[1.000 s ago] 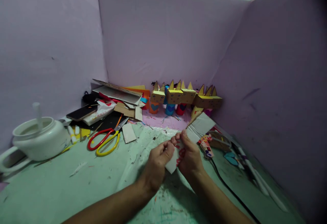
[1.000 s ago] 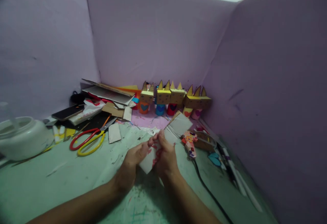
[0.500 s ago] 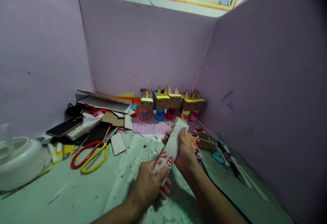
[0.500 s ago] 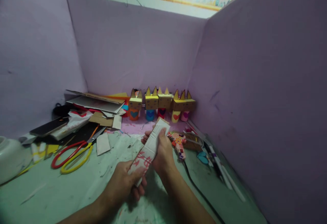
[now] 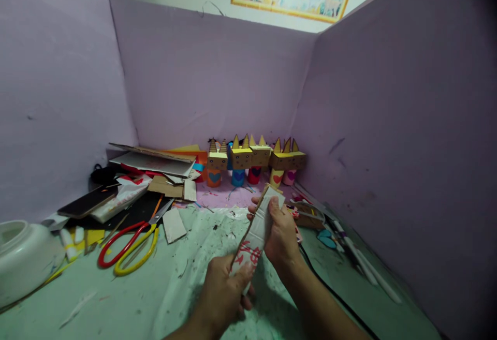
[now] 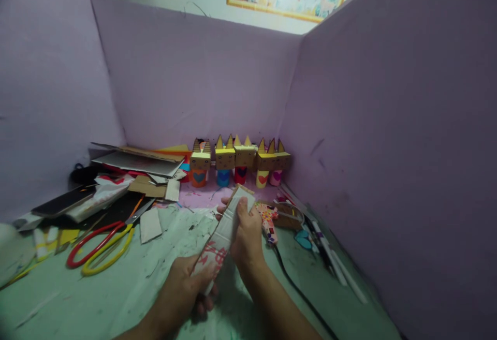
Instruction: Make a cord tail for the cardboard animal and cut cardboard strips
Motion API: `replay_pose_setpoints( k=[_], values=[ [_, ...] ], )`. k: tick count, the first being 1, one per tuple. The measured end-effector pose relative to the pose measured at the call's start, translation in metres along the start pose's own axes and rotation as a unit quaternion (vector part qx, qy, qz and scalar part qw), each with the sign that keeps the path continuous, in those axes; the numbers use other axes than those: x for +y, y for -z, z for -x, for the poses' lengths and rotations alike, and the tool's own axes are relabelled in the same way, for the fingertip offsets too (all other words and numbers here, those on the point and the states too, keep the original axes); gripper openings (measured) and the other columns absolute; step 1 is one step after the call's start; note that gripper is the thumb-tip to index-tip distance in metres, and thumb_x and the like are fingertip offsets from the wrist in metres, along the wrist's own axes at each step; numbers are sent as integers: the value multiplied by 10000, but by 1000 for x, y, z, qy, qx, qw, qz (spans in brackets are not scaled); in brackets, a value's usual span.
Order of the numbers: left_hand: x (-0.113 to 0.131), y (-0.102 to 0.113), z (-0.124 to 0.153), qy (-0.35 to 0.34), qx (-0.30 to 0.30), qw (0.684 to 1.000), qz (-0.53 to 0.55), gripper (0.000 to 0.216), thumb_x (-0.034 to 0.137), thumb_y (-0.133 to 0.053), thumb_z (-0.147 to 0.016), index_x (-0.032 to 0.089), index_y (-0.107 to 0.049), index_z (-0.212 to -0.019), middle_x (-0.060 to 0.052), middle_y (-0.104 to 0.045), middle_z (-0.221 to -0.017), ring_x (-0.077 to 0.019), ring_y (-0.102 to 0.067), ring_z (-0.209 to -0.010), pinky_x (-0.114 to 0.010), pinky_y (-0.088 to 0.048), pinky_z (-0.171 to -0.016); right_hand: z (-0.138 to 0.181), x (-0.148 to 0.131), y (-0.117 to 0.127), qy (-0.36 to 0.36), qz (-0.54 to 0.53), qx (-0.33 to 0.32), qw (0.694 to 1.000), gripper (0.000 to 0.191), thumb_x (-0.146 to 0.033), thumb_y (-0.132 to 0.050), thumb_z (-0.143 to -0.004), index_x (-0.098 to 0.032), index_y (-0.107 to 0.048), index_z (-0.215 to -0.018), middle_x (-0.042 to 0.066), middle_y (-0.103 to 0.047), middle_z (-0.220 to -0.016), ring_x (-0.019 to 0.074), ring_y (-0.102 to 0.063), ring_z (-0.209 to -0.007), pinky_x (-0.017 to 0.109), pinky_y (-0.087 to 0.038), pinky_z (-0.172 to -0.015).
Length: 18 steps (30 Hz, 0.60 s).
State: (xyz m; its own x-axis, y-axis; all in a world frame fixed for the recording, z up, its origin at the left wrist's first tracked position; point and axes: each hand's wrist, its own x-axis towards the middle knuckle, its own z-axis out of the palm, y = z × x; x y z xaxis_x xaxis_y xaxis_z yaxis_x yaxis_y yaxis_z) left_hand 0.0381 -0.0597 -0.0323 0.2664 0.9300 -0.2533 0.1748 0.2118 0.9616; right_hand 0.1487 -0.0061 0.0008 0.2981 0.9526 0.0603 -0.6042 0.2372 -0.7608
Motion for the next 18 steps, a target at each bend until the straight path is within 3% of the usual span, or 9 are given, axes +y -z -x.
replay_pose_setpoints(
  k=[3,7,14,18],
  values=[
    [2,8,-3,-53,-35,997,-44,338,462,-481,-727,149,-490,-601,4,-488,-509,-110,-443,-448,-206,-305,-412,2,2,1,8,26,-8,1000,349,-482,-684,-629,-156,-628,-739,28,-672,-618,145,-611,-495,262,-502,-489],
    [10,19,-8,-150,19,978,-142,324,436,-473,-768,147,-513,-626,-3,-493,-589,-133,-426,-580,-230,-315,-521,11,9,-1,-30,78,-38,996,361,-493,-650,-665,-145,-619,-758,32,-666,-611,139,-599,-475,239,-482,-444],
    [14,18,-8,-144,-21,989,-35,320,430,-463,-795,136,-552,-706,-26,-576,-700,-153,-500,-667,-230,-390,-608,23,20,-11,-60,66,-35,995,367,-478,-680,-632,-138,-602,-747,45,-670,-675,155,-621,-545,231,-469,-453],
    [5,18,-15,-70,-29,996,38,432,580,-518,-693,148,-503,-671,-10,-530,-499,-152,-499,-449,-251,-387,-444,19,20,-9,-77,61,-78,992,354,-481,-654,-657,-140,-617,-748,45,-668,-675,160,-615,-571,244,-469,-483]
  ],
)
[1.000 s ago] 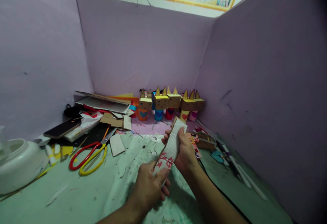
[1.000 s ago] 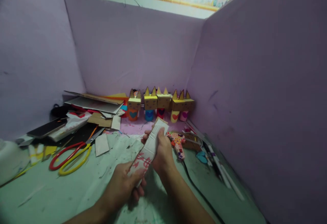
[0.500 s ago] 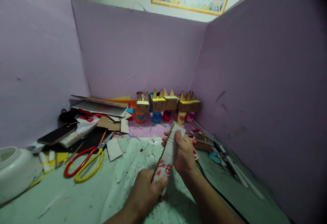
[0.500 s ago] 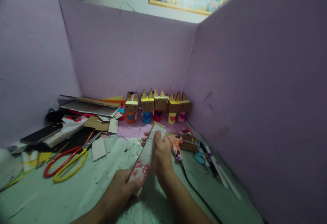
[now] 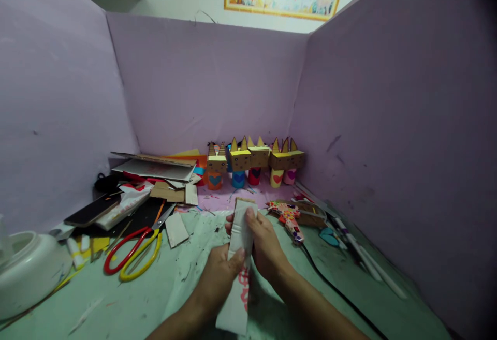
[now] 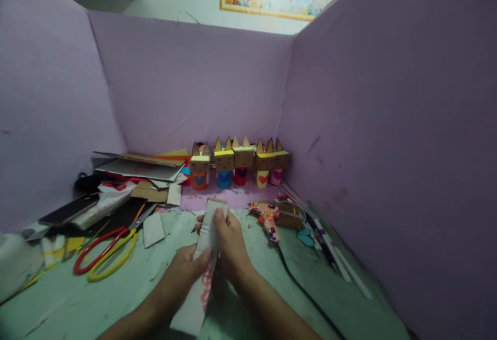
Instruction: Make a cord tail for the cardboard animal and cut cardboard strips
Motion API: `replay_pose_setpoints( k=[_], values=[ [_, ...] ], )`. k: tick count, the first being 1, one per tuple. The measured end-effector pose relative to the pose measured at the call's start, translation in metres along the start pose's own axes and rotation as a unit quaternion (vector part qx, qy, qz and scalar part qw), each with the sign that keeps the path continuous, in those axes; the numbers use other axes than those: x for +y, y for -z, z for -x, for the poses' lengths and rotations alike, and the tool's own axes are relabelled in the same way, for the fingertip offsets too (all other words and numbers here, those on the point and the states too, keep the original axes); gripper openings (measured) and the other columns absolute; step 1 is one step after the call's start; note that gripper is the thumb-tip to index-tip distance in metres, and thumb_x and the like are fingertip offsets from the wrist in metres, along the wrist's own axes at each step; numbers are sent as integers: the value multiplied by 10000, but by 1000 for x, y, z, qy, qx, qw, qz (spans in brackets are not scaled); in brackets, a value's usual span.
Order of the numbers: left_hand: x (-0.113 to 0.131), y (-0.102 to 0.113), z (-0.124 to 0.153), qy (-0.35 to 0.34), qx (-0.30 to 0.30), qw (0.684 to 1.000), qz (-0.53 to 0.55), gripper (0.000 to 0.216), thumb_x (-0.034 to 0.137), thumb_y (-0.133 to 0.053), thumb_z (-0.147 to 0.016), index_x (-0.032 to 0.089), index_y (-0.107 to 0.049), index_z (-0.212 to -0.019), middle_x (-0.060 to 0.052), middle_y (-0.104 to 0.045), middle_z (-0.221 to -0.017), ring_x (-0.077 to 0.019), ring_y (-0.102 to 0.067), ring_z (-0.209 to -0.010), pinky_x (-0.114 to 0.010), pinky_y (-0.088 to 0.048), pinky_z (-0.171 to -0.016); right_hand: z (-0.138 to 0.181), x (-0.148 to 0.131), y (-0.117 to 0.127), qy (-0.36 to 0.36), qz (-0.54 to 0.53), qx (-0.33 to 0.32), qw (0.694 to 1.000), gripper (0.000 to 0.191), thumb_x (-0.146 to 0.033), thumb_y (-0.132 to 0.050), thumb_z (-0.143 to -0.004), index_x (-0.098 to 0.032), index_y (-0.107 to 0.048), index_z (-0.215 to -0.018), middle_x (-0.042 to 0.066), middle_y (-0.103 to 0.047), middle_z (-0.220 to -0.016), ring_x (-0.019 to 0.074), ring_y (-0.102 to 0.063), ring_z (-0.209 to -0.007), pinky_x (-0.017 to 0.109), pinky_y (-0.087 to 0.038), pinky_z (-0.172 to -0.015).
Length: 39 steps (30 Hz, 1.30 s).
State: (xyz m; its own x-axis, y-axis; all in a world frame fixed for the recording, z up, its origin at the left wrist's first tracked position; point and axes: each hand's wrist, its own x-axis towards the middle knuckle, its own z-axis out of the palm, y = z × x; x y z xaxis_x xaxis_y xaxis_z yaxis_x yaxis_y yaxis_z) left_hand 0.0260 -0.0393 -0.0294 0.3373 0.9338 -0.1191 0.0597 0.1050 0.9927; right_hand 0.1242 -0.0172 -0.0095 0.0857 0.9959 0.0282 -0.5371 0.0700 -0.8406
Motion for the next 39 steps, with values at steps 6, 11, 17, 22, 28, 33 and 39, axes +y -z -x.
replay_pose_setpoints(
  k=[6,11,17,22,28,33,39],
  values=[
    [-5,0,-2,55,2,996,67,457,607,-570,-618,162,-474,-661,-3,-516,-419,-144,-465,-332,-250,-368,-353,-6,6,11,31,24,-25,999,357,-497,-553,-746,-153,-649,-759,29,-666,-659,166,-600,-608,270,-463,-572],
    [-2,2,-2,-36,25,999,-24,413,546,-556,-665,137,-532,-609,-32,-543,-532,-159,-497,-517,-252,-392,-494,-8,12,15,64,93,23,993,353,-497,-552,-741,-157,-640,-701,26,-654,-630,169,-577,-597,270,-447,-555],
    [0,-1,2,-60,62,992,-89,327,420,-459,-723,118,-549,-636,-37,-528,-624,-158,-440,-604,-266,-372,-594,-2,13,9,44,98,37,994,416,-551,-510,-738,-151,-622,-737,29,-647,-624,171,-578,-570,269,-442,-525],
    [0,-2,4,-54,65,992,-92,283,390,-433,-729,154,-463,-574,-7,-445,-575,-130,-376,-561,-243,-329,-538,1,12,5,35,87,14,996,420,-572,-520,-728,-157,-589,-725,32,-642,-624,165,-580,-558,266,-445,-515],
    [4,-3,4,-58,47,990,-121,292,383,-428,-744,131,-532,-640,-41,-534,-646,-170,-465,-642,-257,-367,-601,-2,17,11,50,91,36,994,403,-547,-519,-744,-151,-589,-735,27,-636,-603,154,-570,-520,258,-441,-489],
    [3,-2,5,-92,84,984,-129,333,423,-403,-779,134,-536,-680,-27,-531,-649,-159,-463,-645,-240,-353,-590,2,16,10,74,116,23,990,360,-506,-514,-769,-158,-596,-725,22,-647,-638,145,-578,-566,249,-452,-551],
    [6,-4,6,-99,131,971,-177,348,422,-373,-761,176,-391,-516,15,-370,-504,-111,-322,-498,-239,-238,-472,8,7,4,57,98,-14,994,331,-489,-541,-761,-164,-599,-743,29,-655,-668,155,-586,-586,257,-454,-546]
  ],
)
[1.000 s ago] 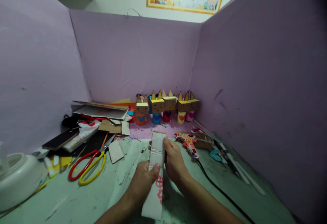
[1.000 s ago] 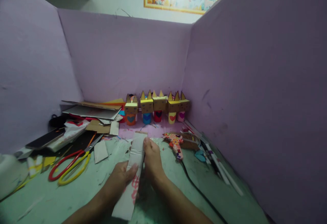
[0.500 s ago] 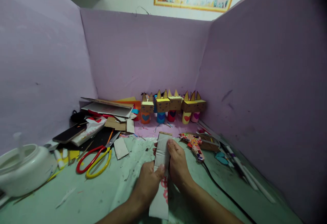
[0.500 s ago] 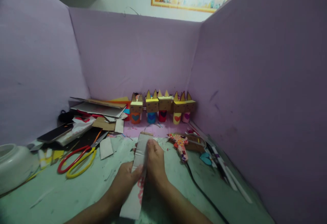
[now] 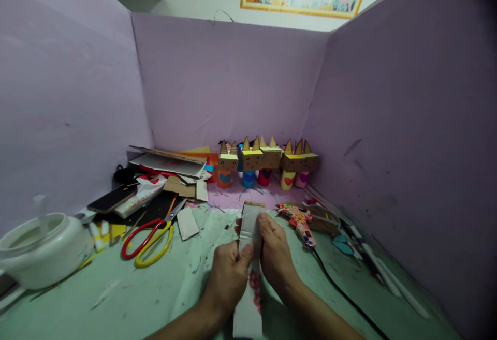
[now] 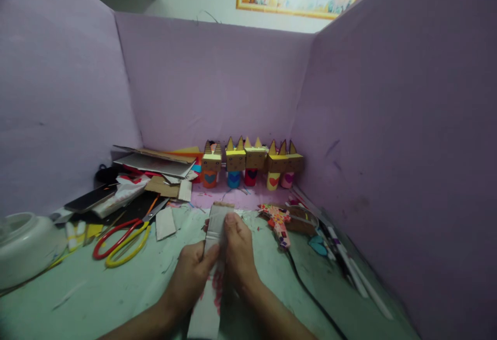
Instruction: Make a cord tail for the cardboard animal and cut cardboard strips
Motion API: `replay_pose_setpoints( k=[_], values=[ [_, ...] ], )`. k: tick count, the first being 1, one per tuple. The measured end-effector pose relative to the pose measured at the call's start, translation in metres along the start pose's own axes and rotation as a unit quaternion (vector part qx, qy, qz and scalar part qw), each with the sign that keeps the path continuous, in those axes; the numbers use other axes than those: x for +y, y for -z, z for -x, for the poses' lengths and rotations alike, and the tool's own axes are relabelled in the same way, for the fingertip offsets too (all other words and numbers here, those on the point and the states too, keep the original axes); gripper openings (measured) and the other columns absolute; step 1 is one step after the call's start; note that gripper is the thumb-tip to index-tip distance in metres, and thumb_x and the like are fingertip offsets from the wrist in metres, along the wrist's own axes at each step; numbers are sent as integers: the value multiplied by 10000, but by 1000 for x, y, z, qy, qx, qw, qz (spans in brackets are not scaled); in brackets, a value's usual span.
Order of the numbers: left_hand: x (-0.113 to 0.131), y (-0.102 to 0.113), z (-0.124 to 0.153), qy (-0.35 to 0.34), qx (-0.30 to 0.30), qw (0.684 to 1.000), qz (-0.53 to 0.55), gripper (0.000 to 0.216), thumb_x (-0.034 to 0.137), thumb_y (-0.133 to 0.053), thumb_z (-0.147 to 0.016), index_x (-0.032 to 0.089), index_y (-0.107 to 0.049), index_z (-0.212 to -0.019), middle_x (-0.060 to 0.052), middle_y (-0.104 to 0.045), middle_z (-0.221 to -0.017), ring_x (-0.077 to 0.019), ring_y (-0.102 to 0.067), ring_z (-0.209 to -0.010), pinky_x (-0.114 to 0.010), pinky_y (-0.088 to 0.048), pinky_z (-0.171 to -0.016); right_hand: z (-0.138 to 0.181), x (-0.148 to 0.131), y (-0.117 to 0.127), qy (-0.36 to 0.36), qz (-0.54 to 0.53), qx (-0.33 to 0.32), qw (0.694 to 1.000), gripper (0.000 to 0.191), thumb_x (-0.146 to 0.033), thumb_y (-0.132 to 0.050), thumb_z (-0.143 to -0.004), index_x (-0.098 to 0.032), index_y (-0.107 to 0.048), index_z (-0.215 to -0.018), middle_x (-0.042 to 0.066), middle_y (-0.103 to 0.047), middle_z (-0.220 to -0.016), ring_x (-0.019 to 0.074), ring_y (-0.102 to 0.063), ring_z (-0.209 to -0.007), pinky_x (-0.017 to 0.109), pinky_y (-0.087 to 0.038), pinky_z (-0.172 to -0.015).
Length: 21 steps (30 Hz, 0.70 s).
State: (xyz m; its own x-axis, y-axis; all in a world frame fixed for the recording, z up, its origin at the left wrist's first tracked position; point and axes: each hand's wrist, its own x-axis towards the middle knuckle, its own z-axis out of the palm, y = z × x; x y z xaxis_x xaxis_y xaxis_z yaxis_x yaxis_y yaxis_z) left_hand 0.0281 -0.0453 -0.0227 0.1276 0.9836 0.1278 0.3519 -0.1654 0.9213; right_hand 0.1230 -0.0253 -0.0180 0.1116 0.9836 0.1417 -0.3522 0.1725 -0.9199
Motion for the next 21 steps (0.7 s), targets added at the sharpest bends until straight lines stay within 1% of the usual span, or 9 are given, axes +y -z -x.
replay_pose_setpoints(
  k=[2,4,9,16,21],
  values=[
    [2,0,0,3,7,1000,-11,350,429,-370,-755,183,-370,-506,17,-354,-495,-109,-310,-487,-242,-224,-465,0,-2,0,-10,-16,-14,1000,329,-484,-559,-752,-158,-598,-776,32,-656,-668,156,-591,-575,257,-454,-524],
    [3,0,1,6,16,999,-31,356,435,-363,-748,190,-349,-490,17,-339,-482,-107,-300,-476,-248,-207,-461,1,-2,0,-10,-13,-15,1000,324,-474,-574,-747,-154,-593,-791,32,-656,-665,153,-596,-574,251,-456,-513],
    [2,-1,1,9,1,1000,-15,348,426,-359,-741,195,-321,-484,20,-323,-480,-100,-282,-467,-245,-197,-448,1,0,0,-12,-6,0,1000,319,-474,-585,-739,-156,-575,-766,28,-654,-653,146,-601,-566,237,-456,-493],
    [-2,-2,-2,9,-3,1000,-14,355,424,-380,-741,187,-331,-481,18,-326,-485,-103,-286,-482,-251,-206,-462,-1,3,-3,-40,-45,18,998,349,-497,-623,-683,-156,-565,-727,21,-642,-615,143,-590,-519,232,-442,-450],
    [0,-1,0,8,-6,1000,-23,352,401,-395,-749,181,-347,-479,22,-335,-482,-98,-293,-476,-244,-208,-457,-1,2,-2,-48,-72,14,996,331,-475,-647,-668,-161,-555,-714,10,-634,-593,142,-589,-528,218,-429,-433]
  ],
)
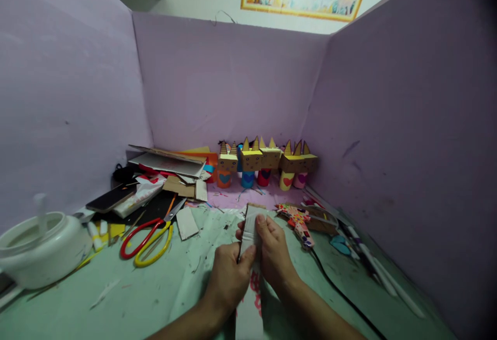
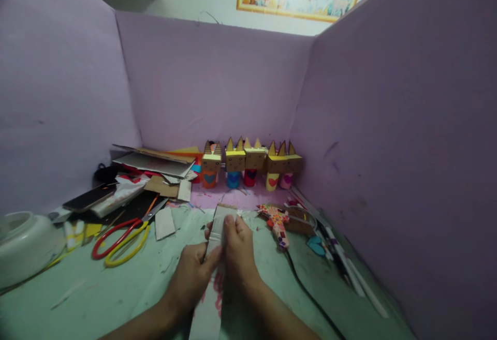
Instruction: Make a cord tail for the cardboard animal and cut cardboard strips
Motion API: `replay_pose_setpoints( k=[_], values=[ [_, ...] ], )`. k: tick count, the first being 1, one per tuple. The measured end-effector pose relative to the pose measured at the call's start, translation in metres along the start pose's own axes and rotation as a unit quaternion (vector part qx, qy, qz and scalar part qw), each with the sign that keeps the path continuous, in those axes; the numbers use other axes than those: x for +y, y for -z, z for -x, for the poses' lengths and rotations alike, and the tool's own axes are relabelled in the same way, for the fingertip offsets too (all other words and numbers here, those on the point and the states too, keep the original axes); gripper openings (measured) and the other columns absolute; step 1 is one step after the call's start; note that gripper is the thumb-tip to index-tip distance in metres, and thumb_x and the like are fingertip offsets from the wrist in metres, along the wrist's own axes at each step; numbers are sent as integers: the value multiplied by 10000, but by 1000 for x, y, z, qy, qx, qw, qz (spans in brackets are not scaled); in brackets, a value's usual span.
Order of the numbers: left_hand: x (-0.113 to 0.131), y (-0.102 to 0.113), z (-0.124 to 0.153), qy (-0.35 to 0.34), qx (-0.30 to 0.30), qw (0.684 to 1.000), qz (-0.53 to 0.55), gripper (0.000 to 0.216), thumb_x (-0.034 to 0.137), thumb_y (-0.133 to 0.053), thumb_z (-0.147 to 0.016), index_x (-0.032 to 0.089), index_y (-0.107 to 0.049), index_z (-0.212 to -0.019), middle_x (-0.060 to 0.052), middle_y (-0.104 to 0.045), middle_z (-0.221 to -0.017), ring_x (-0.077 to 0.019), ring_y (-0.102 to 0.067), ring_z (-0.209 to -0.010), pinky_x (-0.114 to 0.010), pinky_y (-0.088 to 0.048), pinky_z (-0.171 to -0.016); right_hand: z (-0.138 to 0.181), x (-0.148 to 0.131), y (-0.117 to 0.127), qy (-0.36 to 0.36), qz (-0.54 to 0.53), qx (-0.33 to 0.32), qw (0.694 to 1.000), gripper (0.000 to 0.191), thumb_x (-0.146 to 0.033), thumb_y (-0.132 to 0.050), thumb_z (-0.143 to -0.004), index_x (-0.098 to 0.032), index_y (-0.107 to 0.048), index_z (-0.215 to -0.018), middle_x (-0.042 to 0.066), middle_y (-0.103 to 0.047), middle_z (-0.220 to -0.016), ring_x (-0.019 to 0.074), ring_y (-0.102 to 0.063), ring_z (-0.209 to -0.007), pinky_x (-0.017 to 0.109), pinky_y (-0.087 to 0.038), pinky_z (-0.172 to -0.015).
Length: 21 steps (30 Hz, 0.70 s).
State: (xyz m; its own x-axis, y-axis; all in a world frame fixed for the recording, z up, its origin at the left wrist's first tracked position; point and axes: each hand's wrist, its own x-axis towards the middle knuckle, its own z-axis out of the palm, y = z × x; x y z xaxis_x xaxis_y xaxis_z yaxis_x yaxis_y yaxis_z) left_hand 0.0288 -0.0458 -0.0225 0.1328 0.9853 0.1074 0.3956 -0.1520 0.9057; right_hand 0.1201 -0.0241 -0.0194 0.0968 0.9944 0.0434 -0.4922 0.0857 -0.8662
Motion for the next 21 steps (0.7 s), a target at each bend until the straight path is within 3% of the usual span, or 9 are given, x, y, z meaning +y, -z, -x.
replay_pose_setpoints(
  k=[7,10,12,14,16,17,18,21],
  values=[
    [1,-1,3,-1,-21,1000,8,357,418,-421,-762,151,-468,-529,2,-445,-508,-115,-381,-496,-234,-255,-470,0,-3,5,19,38,-17,999,313,-473,-582,-739,-159,-572,-734,30,-657,-642,153,-597,-543,231,-434,-443],
    [8,14,1,-29,-34,999,13,354,452,-458,-756,129,-592,-703,-19,-565,-591,-139,-476,-538,-228,-320,-497,-2,-8,5,9,28,-14,999,316,-477,-624,-693,-165,-583,-716,32,-658,-626,169,-602,-547,250,-448,-453],
    [13,39,-5,-44,6,999,-25,371,459,-451,-769,142,-608,-880,-30,-623,-675,-157,-535,-591,-233,-361,-539,-4,-11,6,-1,6,-7,1000,317,-477,-658,-652,-173,-591,-710,27,-656,-608,175,-604,-539,260,-458,-459],
    [16,76,-12,-33,117,984,-131,366,450,-432,-781,170,-601,-946,-41,-647,-743,-179,-575,-673,-254,-387,-613,-6,-14,6,-10,-16,8,1000,328,-477,-687,-613,-176,-598,-705,24,-655,-595,177,-607,-530,268,-466,-462],
    [11,118,-17,27,235,942,-238,331,427,-439,-771,194,-607,-935,-53,-662,-839,-204,-594,-771,-269,-396,-664,-7,-17,7,-16,-26,23,999,343,-475,-708,-584,-169,-604,-699,28,-656,-587,182,-612,-533,275,-475,-472],
    [6,138,-18,69,261,920,-284,319,403,-428,-771,197,-605,-939,-60,-663,-860,-220,-596,-807,-279,-398,-672,-8,-17,8,-17,-29,28,999,353,-474,-717,-571,-163,-606,-695,31,-656,-580,185,-615,-534,278,-478,-475],
    [-2,155,-18,114,252,905,-323,318,386,-432,-757,197,-601,-950,-68,-664,-866,-238,-599,-816,-292,-400,-667,-8,-18,8,-19,-32,33,999,362,-472,-725,-561,-157,-608,-695,35,-655,-574,188,-616,-533,282,-480,-477],
    [-30,185,-12,173,132,871,-440,376,350,-484,-696,172,-588,-1011,-121,-652,-947,-303,-594,-867,-326,-407,-664,-9,-18,9,-23,-41,42,998,376,-464,-733,-553,-144,-618,-715,47,-659,-571,191,-617,-519,284,-477,-465]
  ],
)
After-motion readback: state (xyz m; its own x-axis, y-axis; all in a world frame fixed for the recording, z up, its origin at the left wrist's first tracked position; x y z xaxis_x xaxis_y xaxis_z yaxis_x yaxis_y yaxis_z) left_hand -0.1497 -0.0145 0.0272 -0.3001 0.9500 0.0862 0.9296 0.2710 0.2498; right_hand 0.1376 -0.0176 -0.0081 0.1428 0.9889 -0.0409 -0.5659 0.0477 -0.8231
